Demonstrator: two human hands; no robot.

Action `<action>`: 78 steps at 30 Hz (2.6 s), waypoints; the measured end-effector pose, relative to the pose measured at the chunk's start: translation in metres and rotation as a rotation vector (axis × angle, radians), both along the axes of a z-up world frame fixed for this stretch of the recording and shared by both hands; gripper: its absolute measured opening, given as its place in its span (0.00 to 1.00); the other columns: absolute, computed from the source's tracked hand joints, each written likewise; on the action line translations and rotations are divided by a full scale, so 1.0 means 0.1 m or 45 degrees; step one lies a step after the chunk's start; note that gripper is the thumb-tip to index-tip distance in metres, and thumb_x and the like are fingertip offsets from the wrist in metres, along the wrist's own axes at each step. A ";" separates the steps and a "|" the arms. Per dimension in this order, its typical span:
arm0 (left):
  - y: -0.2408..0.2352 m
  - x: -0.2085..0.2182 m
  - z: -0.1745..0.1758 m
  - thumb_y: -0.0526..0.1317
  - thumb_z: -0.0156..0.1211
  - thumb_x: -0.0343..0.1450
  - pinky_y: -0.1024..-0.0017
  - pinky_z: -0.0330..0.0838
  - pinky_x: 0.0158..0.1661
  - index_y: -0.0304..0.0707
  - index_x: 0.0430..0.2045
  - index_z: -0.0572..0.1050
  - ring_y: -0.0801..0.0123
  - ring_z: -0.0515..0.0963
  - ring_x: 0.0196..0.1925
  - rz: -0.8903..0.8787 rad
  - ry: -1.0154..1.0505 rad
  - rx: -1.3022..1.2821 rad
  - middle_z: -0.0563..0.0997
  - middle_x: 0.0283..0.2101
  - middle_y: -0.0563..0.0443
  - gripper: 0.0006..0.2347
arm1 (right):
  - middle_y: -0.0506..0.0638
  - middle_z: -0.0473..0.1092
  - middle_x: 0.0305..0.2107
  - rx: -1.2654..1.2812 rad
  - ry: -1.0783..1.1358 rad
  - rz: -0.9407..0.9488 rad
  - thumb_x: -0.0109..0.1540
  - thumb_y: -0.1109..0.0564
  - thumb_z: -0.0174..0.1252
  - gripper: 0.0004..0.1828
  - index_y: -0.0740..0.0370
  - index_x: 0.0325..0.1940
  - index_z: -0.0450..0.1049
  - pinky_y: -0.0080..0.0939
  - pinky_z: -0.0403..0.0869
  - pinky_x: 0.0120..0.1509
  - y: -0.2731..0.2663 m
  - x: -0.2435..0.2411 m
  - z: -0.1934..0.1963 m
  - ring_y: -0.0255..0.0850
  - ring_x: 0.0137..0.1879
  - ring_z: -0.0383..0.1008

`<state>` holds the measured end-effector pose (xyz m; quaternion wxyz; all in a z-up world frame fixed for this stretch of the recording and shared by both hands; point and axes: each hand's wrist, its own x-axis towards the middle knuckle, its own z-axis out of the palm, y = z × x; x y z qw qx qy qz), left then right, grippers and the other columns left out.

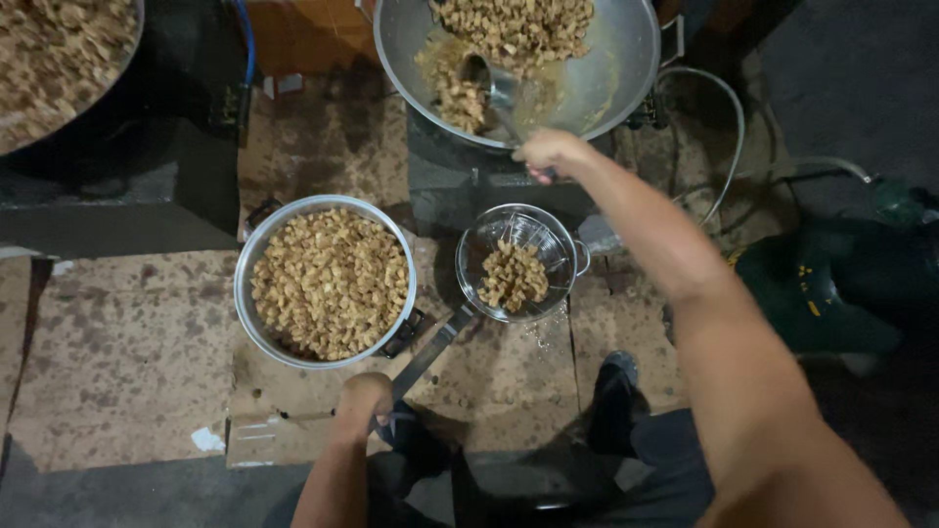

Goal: The person uses a ladle to scoop fried food from a large wok and transfers it into a wire strainer to drain excess oil. The person then empties the strainer into a metal bowl and repeats the process.

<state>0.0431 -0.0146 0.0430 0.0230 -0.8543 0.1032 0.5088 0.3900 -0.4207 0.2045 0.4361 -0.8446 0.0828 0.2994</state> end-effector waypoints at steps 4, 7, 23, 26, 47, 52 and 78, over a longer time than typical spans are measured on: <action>-0.03 -0.02 0.07 0.39 0.77 0.58 0.60 0.78 0.50 0.41 0.37 0.85 0.55 0.84 0.50 0.074 -0.013 0.040 0.85 0.46 0.45 0.15 | 0.46 0.61 0.12 0.023 0.051 -0.064 0.69 0.49 0.54 0.21 0.59 0.25 0.64 0.38 0.56 0.17 0.36 0.06 0.08 0.35 0.14 0.61; -0.02 -0.04 0.11 0.40 0.77 0.57 0.60 0.79 0.50 0.40 0.36 0.85 0.54 0.84 0.50 0.023 -0.074 0.020 0.84 0.46 0.43 0.15 | 0.40 0.59 0.13 0.481 0.239 -0.235 0.70 0.49 0.54 0.18 0.56 0.27 0.64 0.31 0.58 0.16 0.48 0.33 -0.07 0.29 0.14 0.57; 0.21 -0.24 -0.63 0.43 0.67 0.61 0.57 0.79 0.41 0.46 0.28 0.85 0.54 0.85 0.41 -0.203 -0.825 -0.219 0.86 0.38 0.46 0.07 | 0.37 0.58 0.17 1.292 0.516 -0.393 0.73 0.50 0.50 0.12 0.62 0.48 0.71 0.23 0.51 0.14 -0.16 -0.68 0.37 0.22 0.16 0.54; 0.33 -0.23 -0.70 0.44 0.65 0.59 0.58 0.80 0.38 0.48 0.24 0.85 0.53 0.85 0.41 -0.267 -0.953 -0.320 0.86 0.36 0.48 0.06 | 0.36 0.58 0.17 1.253 0.461 -0.376 0.73 0.51 0.49 0.12 0.60 0.52 0.70 0.24 0.51 0.15 -0.38 -1.35 0.70 0.23 0.16 0.54; 0.15 -0.13 -0.34 0.39 0.71 0.58 0.60 0.78 0.51 0.37 0.33 0.84 0.52 0.84 0.50 -0.127 -0.592 -0.007 0.85 0.44 0.38 0.13 | 0.41 0.60 0.17 0.367 0.061 -0.524 0.67 0.52 0.58 0.15 0.65 0.50 0.69 0.35 0.57 0.16 -0.67 -3.93 -0.09 0.31 0.17 0.56; 0.32 -0.29 -0.51 0.39 0.67 0.59 0.57 0.80 0.44 0.37 0.28 0.85 0.50 0.86 0.43 -0.116 -0.757 -0.165 0.86 0.38 0.39 0.09 | 0.66 0.75 0.26 -0.501 -0.220 -0.105 0.66 0.56 0.54 0.15 0.73 0.47 0.73 0.52 0.74 0.31 -0.66 -4.01 -0.68 0.55 0.28 0.77; 0.29 -0.26 -0.58 0.39 0.65 0.57 0.56 0.79 0.40 0.40 0.27 0.81 0.50 0.85 0.39 -0.175 -0.843 -0.319 0.85 0.34 0.41 0.09 | 0.39 0.56 0.16 1.750 0.546 -0.794 0.71 0.46 0.45 0.22 0.57 0.65 0.68 0.25 0.50 0.11 -1.22 -4.66 0.12 0.24 0.13 0.52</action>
